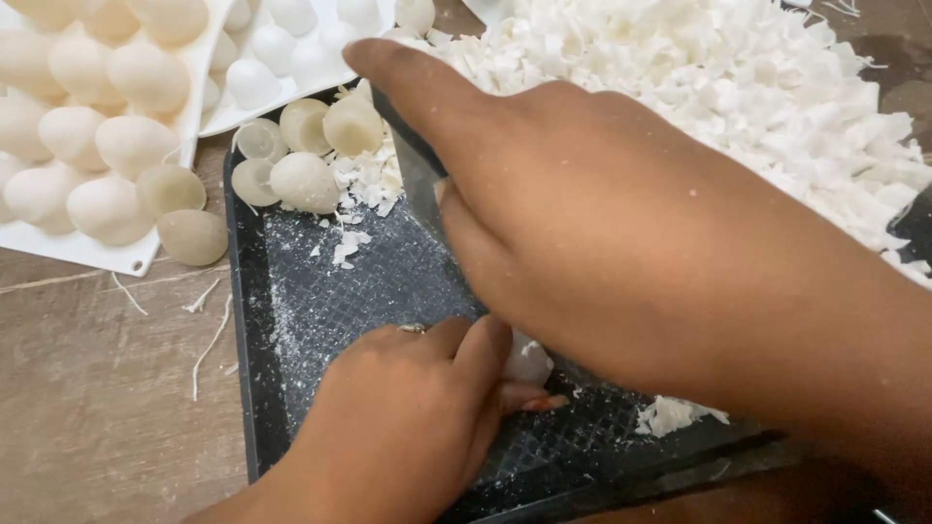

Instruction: Scraping and chopping small wax balls with a bench scraper on a tray.

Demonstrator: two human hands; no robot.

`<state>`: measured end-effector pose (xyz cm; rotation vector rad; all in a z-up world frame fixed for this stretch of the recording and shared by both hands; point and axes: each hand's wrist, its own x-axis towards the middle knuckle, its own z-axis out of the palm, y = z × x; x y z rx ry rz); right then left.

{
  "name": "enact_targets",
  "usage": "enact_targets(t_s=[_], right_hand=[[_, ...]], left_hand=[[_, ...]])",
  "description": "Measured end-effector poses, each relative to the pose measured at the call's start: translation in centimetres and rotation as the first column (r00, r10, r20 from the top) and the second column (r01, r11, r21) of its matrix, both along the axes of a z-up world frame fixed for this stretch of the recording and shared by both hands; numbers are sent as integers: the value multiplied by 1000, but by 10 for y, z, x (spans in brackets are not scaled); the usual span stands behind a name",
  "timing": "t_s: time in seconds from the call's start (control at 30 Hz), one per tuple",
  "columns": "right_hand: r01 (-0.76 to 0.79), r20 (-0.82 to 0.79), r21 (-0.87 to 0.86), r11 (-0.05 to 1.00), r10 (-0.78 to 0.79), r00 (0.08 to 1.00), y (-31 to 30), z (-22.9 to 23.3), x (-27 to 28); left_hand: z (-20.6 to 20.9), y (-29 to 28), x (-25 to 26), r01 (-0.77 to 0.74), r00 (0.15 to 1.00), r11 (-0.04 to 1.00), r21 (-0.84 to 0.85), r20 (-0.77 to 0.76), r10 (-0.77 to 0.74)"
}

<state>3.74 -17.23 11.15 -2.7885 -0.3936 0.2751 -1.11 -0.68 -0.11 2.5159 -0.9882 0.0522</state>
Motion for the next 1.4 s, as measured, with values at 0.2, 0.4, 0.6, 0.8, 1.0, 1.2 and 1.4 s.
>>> enact_targets(t_s=[0.2, 0.4, 0.6, 0.8, 1.0, 1.2, 1.4], right_hand=[[-100, 1, 17, 995, 100, 995, 7, -3, 1], [83, -230, -274, 958, -149, 962, -6, 16, 6], [-140, 242, 87, 986, 116, 963, -44, -3, 6], [-254, 389, 138, 957, 184, 903, -52, -14, 10], [-334, 384, 214, 918, 236, 893, -49, -25, 23], [-333, 378, 279, 901, 216, 901, -36, -23, 19], [90, -38, -35, 995, -91, 995, -12, 1, 8]], left_hand=[[4, -1, 1, 18, 997, 998, -68, -68, -22], [2, 2, 7, 38, 988, 992, 120, -154, -19], [4, 0, 5, 15, 986, 982, 187, -163, 15], [1, 2, 5, 27, 989, 994, 102, -145, -12], [0, 1, 4, 13, 987, 989, 147, -161, 12], [-3, -1, 3, 2, 996, 995, 102, -94, 8], [-2, 0, 1, -10, 999, 996, 86, -51, 15]])
